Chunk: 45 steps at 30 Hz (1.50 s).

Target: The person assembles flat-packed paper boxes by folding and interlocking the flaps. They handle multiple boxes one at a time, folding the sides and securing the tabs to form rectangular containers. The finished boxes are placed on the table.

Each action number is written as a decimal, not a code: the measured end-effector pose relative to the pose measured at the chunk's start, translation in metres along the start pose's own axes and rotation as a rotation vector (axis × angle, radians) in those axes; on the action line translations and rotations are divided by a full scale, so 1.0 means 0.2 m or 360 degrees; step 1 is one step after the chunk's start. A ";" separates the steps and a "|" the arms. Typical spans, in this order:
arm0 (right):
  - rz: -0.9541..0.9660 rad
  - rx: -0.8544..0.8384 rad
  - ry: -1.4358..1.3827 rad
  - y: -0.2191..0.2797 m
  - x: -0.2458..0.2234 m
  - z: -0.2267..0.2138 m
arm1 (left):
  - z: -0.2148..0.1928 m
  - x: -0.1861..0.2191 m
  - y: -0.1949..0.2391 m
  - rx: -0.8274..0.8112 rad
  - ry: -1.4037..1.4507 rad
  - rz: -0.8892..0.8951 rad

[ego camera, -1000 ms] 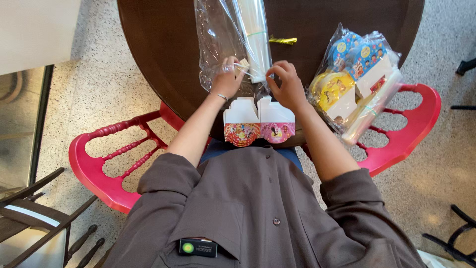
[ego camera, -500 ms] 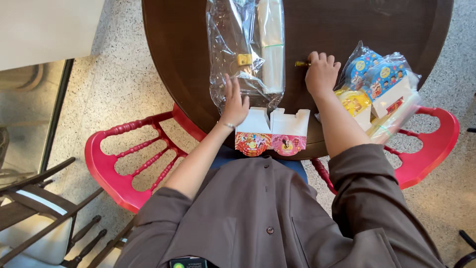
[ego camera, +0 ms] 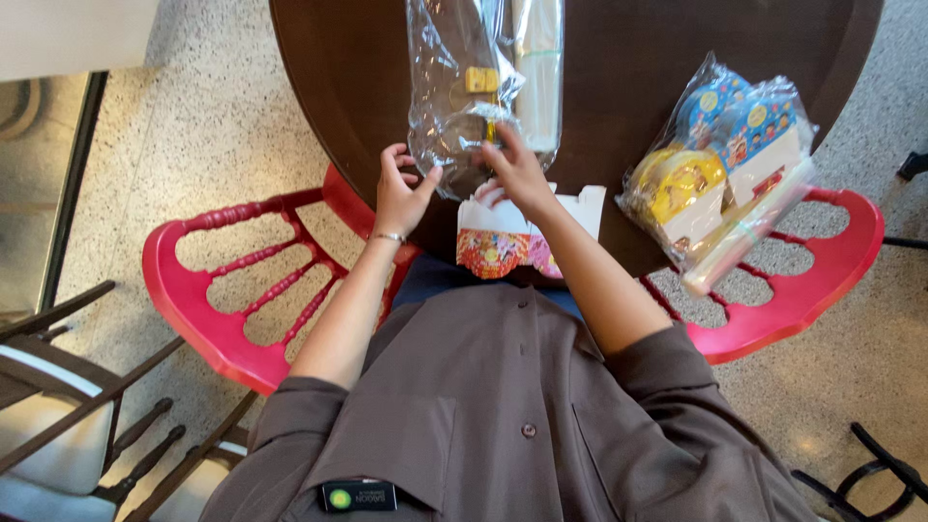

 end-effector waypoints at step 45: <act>-0.0381 0.0037 0.2390 0.53 0.33 -0.34 | 0.83 0.76 -0.36 -0.0958 -0.0998 0.0584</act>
Point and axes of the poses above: each hand's wrist, its own y-axis away from the middle knuckle, its own z-axis out of the palm, x = y × z, the point moved 5 cm from there along -y, towards the middle knuckle, and after that the axes turned 13 degrees about -x, right-handed, at the moved point
